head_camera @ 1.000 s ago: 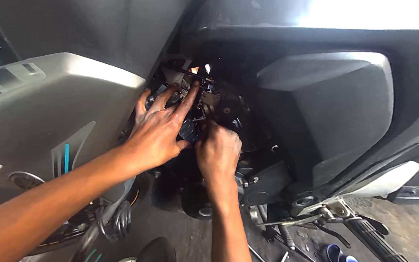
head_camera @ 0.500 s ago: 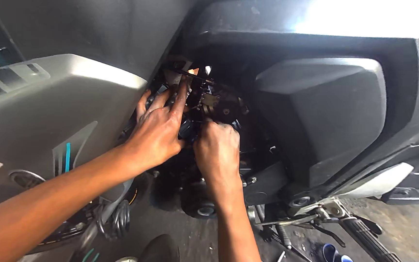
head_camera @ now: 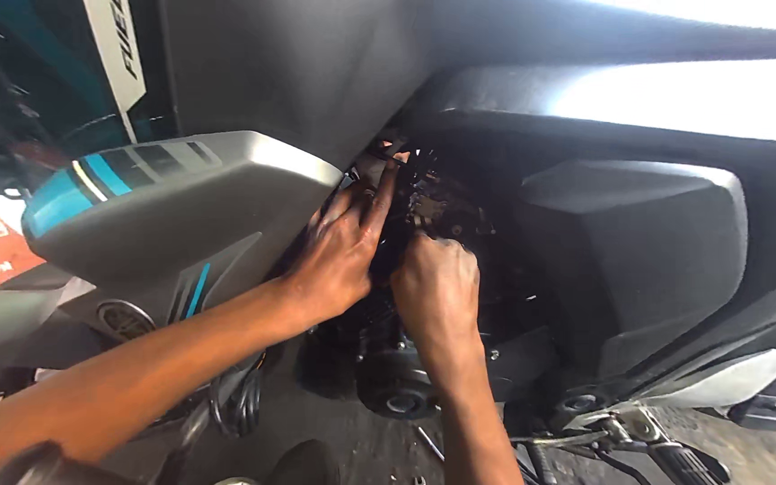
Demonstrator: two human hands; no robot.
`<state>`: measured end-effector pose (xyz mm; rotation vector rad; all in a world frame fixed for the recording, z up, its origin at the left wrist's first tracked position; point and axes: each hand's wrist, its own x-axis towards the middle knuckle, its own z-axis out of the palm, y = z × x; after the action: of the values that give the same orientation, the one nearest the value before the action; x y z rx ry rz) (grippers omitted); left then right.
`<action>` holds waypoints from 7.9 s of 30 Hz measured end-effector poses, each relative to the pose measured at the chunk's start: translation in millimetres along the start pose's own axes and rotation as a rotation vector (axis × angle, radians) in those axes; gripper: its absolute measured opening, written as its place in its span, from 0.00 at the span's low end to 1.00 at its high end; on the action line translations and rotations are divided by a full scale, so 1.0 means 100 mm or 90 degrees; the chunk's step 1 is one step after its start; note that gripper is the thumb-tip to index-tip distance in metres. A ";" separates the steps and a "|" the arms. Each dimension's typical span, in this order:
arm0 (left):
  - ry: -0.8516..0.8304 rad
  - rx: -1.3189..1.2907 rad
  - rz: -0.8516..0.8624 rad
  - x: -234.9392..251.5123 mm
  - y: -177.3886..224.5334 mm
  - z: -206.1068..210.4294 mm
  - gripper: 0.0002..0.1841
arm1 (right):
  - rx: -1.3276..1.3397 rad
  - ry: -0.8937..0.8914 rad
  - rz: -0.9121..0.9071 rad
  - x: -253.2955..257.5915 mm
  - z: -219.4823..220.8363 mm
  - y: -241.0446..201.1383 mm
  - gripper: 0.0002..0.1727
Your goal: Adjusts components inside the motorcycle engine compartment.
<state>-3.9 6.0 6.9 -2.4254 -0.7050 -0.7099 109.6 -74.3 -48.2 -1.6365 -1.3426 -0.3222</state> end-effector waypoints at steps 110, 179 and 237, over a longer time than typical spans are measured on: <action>-0.068 0.007 -0.005 -0.05 0.00 0.01 0.60 | 0.255 0.230 0.195 -0.18 0.61 0.13 0.10; -0.003 -0.016 0.039 -0.03 -0.03 0.01 0.44 | -0.010 -0.018 0.053 0.29 -0.21 -0.33 0.08; -0.130 0.073 0.080 0.11 -0.02 0.01 0.69 | 0.038 0.021 0.185 -0.01 0.24 0.17 0.07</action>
<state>3.6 11.3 13.8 -2.4323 -0.6444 -0.3662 115.7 -55.0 -69.1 -1.7395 -1.0607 -0.1334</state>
